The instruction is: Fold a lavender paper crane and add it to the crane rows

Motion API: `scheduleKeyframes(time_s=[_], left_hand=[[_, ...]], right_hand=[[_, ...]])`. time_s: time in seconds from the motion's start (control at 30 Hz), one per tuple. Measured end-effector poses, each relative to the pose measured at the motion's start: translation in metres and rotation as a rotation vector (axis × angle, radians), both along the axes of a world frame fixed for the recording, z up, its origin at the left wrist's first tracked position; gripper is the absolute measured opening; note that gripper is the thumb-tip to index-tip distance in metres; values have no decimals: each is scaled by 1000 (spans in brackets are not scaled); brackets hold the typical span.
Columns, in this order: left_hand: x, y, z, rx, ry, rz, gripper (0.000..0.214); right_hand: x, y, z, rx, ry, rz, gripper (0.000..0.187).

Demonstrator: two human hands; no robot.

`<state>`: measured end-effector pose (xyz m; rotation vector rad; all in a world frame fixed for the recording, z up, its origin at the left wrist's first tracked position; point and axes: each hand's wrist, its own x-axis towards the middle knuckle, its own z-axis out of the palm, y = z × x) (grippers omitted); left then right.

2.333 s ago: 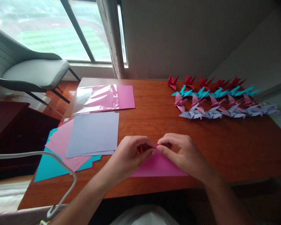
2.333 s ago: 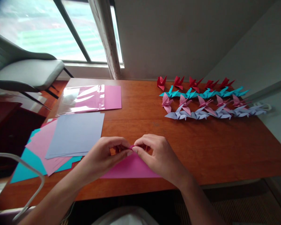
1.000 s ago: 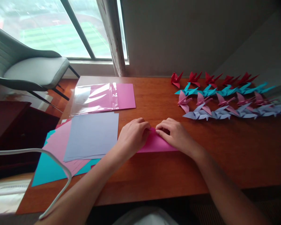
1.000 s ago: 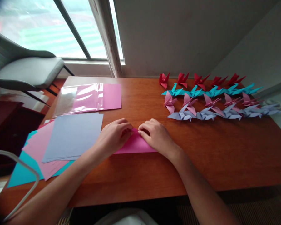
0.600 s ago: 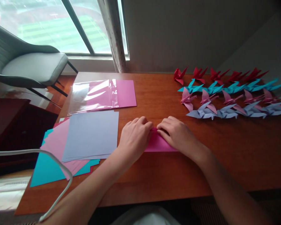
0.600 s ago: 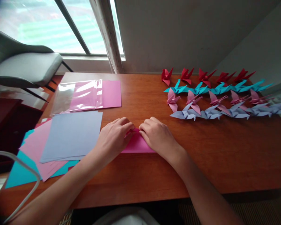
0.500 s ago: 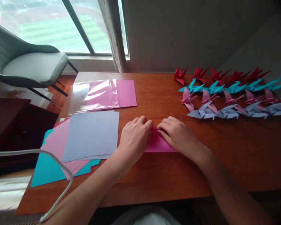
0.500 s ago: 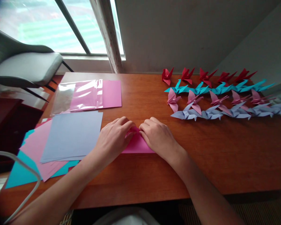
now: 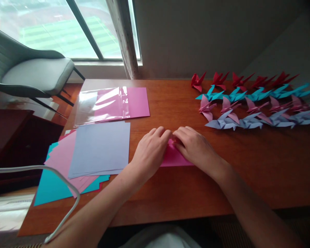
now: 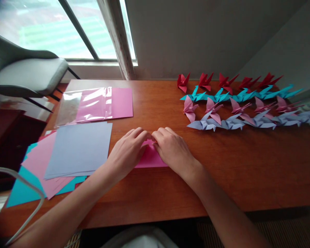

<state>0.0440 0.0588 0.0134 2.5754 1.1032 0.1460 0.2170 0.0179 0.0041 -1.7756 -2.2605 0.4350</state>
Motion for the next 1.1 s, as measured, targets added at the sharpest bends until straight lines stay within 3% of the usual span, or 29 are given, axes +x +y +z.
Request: scheduleKeyframes(time_s=[0.17,0.5,0.73,0.87,0.97,1.1], left_hand=[[-4,4,-6,-47,-63,-44,18],[-10,-1,-7,-61,-123,-70,27],[-23,3,-12,-49,-182,101,22],[-21,8,-7,-71,-144,128,18],[-19,8,-7,-46,-113,98,17],[-18,5,-9,-20,-141,-52,18]], right_hand=[[2,4,-1,-41,53,57,15],[-2,7,0,-77,70,5,13],[-1,3,-8,-46,134,-26,11],[1,3,-9,-43,136,-26,11],[1,3,-9,-50,126,-30,10],[0,2,-6,-63,91,-30,11]])
